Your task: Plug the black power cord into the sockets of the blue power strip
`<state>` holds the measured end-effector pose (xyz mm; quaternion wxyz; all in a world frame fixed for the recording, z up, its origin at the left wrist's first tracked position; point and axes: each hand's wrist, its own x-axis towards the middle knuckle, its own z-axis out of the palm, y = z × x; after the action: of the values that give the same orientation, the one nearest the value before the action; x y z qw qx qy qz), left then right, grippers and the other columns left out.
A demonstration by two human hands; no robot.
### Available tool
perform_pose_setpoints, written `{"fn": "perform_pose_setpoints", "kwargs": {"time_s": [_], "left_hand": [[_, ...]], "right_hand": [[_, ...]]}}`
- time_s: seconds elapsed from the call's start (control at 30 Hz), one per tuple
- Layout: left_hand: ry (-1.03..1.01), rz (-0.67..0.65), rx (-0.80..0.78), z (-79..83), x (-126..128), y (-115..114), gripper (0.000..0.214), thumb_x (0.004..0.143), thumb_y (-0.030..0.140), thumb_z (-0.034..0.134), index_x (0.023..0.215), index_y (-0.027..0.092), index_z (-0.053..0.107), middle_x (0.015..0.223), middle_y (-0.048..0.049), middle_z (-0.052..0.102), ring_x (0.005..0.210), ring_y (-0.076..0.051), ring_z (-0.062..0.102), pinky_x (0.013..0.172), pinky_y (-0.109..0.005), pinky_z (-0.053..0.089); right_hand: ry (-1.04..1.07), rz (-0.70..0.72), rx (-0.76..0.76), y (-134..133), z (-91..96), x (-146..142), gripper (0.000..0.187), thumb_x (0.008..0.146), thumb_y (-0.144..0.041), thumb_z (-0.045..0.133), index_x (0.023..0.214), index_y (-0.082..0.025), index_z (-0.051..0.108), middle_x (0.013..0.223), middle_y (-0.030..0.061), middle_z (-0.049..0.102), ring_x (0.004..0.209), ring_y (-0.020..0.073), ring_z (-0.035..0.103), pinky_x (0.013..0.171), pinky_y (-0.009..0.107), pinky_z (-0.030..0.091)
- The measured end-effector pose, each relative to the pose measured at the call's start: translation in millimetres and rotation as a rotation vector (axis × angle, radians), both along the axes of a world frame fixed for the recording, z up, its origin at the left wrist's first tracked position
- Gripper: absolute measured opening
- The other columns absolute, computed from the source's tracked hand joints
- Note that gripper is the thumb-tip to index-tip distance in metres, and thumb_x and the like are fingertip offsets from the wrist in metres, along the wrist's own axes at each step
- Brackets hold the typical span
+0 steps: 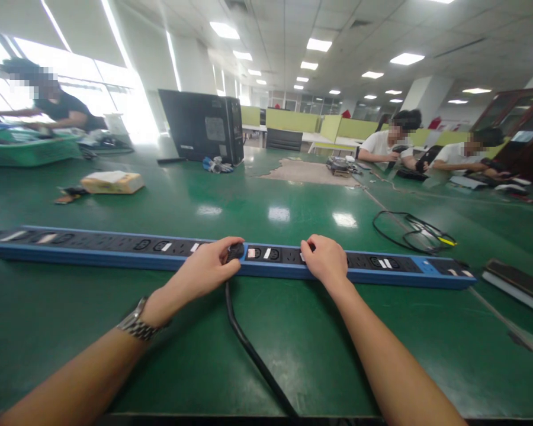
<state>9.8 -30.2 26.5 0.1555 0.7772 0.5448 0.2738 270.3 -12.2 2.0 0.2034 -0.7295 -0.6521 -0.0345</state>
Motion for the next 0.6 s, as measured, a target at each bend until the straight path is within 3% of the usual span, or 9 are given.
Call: {"fn": "perform_pose_setpoints", "kwargs": {"time_s": [0.17, 0.33, 0.47, 0.6], "left_hand": [[-0.183, 0.000, 0.038, -5.2, 3, -4, 0.047, 0.072, 0.021, 0.051, 0.118, 0.015, 0.063, 0.057, 0.0031, 0.053, 0.053, -0.013, 0.049, 0.054, -0.024, 0.039], [-0.372, 0.024, 0.305, 21.0, -1, -14, 0.051, 0.076, 0.025, 0.053, 0.126, 0.017, 0.056, 0.061, 0.0044, 0.051, 0.049, -0.009, 0.043, 0.051, -0.021, 0.038], [-0.297, 0.167, 0.370, 36.7, -35, -4, 0.051, 0.075, 0.029, 0.055, 0.125, 0.018, 0.058, 0.060, 0.0045, 0.050, 0.050, -0.010, 0.043, 0.053, -0.021, 0.038], [-0.215, 0.289, 0.262, 37.1, -89, 13, 0.050, 0.068, 0.029, 0.058, 0.117, 0.021, 0.065, 0.052, 0.0050, 0.046, 0.047, -0.011, 0.039, 0.048, -0.021, 0.032]], "right_hand": [[0.002, -0.003, -0.011, 0, 0.3, 1, 0.035, 0.086, -0.044, 0.042, 0.076, -0.023, 0.068, 0.082, 0.0032, 0.069, 0.075, 0.0168, 0.058, 0.056, 0.025, 0.028], [0.007, -0.013, -0.015, 1, 0.0, 2, 0.034, 0.085, -0.045, 0.043, 0.076, -0.024, 0.068, 0.084, 0.0028, 0.070, 0.075, 0.0165, 0.058, 0.057, 0.025, 0.029], [0.025, -0.004, -0.015, 0, 0.5, 2, 0.035, 0.086, -0.045, 0.042, 0.076, -0.024, 0.068, 0.084, 0.0031, 0.070, 0.075, 0.0165, 0.058, 0.058, 0.025, 0.029], [0.029, -0.009, 0.001, 0, 1.3, 0, 0.035, 0.086, -0.046, 0.042, 0.075, -0.024, 0.067, 0.082, 0.0026, 0.069, 0.074, 0.0164, 0.057, 0.057, 0.025, 0.029]]}}
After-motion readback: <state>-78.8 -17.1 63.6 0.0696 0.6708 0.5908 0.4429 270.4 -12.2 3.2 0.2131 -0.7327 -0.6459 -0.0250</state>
